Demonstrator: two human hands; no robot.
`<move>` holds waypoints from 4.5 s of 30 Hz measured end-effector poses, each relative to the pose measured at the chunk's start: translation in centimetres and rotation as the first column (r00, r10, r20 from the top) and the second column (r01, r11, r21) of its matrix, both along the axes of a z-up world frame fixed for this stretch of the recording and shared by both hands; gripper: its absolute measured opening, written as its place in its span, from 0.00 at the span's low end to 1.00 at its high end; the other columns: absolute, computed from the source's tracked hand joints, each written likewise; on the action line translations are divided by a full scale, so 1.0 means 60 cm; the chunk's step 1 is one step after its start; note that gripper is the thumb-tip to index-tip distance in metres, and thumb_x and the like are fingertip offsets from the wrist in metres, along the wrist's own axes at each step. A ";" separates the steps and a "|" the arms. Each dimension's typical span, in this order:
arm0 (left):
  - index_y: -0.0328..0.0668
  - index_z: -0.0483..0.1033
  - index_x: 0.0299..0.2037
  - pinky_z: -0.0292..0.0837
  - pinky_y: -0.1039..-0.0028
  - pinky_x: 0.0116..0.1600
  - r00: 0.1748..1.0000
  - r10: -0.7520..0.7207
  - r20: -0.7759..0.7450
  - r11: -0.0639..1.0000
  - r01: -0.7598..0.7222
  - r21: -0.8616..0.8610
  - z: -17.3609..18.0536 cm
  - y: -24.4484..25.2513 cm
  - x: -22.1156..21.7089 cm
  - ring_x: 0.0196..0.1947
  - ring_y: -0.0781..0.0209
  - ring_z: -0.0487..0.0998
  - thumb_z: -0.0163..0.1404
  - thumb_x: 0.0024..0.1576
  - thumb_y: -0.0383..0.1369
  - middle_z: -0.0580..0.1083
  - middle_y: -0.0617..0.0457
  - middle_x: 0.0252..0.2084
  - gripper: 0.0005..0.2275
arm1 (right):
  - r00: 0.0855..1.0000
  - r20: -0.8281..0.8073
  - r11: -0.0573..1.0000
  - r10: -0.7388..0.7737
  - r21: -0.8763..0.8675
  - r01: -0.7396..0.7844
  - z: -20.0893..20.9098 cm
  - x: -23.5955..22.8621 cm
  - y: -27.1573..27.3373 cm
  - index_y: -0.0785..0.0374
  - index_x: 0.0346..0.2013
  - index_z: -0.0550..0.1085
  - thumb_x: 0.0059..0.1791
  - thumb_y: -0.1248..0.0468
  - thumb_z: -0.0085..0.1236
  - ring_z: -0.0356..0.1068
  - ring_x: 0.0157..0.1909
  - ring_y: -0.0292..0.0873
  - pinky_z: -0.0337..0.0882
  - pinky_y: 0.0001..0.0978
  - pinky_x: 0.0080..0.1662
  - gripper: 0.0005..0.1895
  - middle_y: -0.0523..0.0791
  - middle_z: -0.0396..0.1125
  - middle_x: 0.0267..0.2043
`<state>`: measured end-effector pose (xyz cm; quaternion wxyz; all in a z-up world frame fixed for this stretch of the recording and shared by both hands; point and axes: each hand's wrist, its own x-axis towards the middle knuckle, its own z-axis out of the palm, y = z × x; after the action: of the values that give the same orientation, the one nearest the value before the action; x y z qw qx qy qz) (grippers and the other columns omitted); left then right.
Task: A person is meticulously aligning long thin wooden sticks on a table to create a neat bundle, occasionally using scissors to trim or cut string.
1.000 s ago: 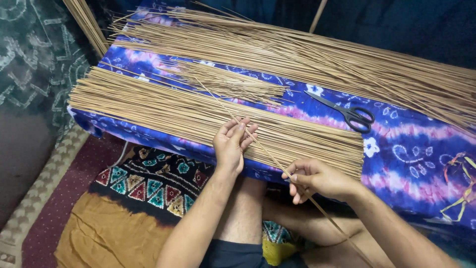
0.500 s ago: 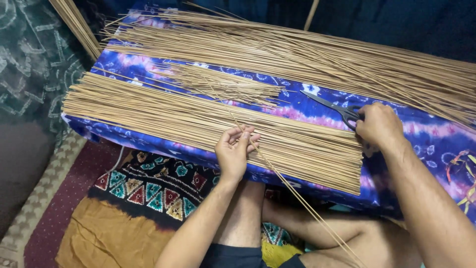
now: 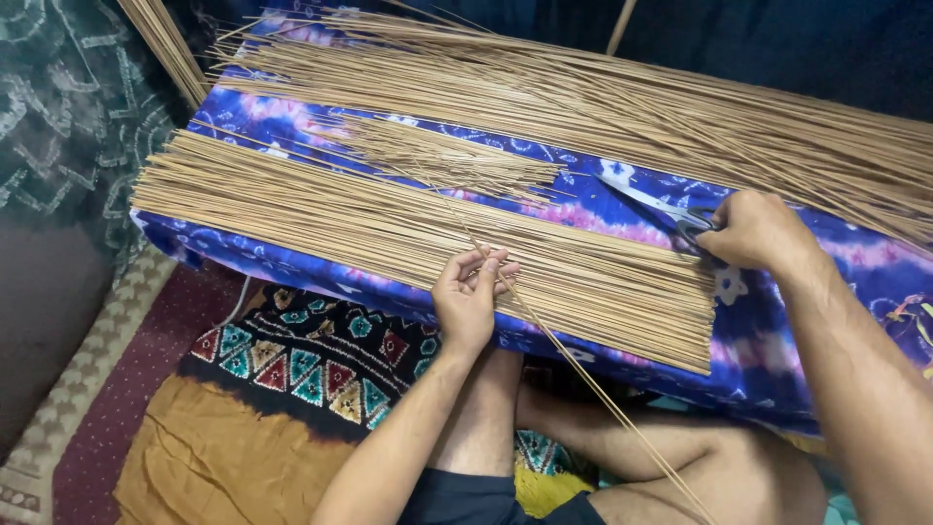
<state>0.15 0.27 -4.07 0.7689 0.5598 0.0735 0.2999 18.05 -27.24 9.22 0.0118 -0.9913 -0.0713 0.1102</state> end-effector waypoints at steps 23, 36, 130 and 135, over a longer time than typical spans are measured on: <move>0.26 0.74 0.48 0.87 0.72 0.41 0.997 0.018 -0.074 1.000 -0.020 -0.021 -0.004 -0.012 0.009 0.40 0.50 0.86 0.51 0.61 0.19 0.81 0.36 0.44 0.07 | 0.933 -0.170 0.948 0.318 0.033 -0.317 0.126 -0.145 0.165 0.59 0.34 0.82 0.35 0.38 0.70 0.77 0.35 0.50 0.73 0.42 0.39 0.29 0.48 0.77 0.26; 0.27 0.76 0.46 0.86 0.71 0.39 0.997 0.042 -0.057 0.999 -0.043 -0.020 0.011 -0.016 0.002 0.38 0.46 0.86 0.52 0.60 0.17 0.81 0.34 0.43 0.06 | 0.902 -0.188 0.918 0.388 -0.004 -0.395 0.130 -0.140 0.210 0.56 0.26 0.81 0.37 0.41 0.65 0.79 0.40 0.56 0.75 0.45 0.45 0.22 0.46 0.77 0.25; 0.29 0.71 0.51 0.87 0.64 0.44 0.998 -0.054 -0.015 0.979 0.050 -0.199 0.092 -0.043 0.046 0.42 0.42 0.85 0.50 0.62 0.21 0.80 0.34 0.47 0.08 | 0.891 0.215 0.626 0.400 0.646 -0.437 -0.016 -0.189 0.118 0.64 0.46 0.81 0.52 0.63 0.50 0.76 0.46 0.61 0.74 0.52 0.50 0.14 0.57 0.77 0.40; 0.29 0.71 0.50 0.87 0.57 0.45 0.999 0.027 0.025 0.966 -0.020 -0.256 0.106 -0.008 0.053 0.43 0.39 0.84 0.52 0.62 0.21 0.79 0.33 0.48 0.09 | 0.887 -0.234 0.542 0.398 0.840 -0.021 -0.019 -0.217 0.137 0.70 0.42 0.79 0.53 0.66 0.46 0.72 0.20 0.42 0.71 0.32 0.29 0.14 0.49 0.73 0.20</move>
<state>3.32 -0.23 2.30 0.8320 0.4509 0.1075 0.3047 5.02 -18.99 8.07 0.4697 -0.8100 -0.2309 0.2644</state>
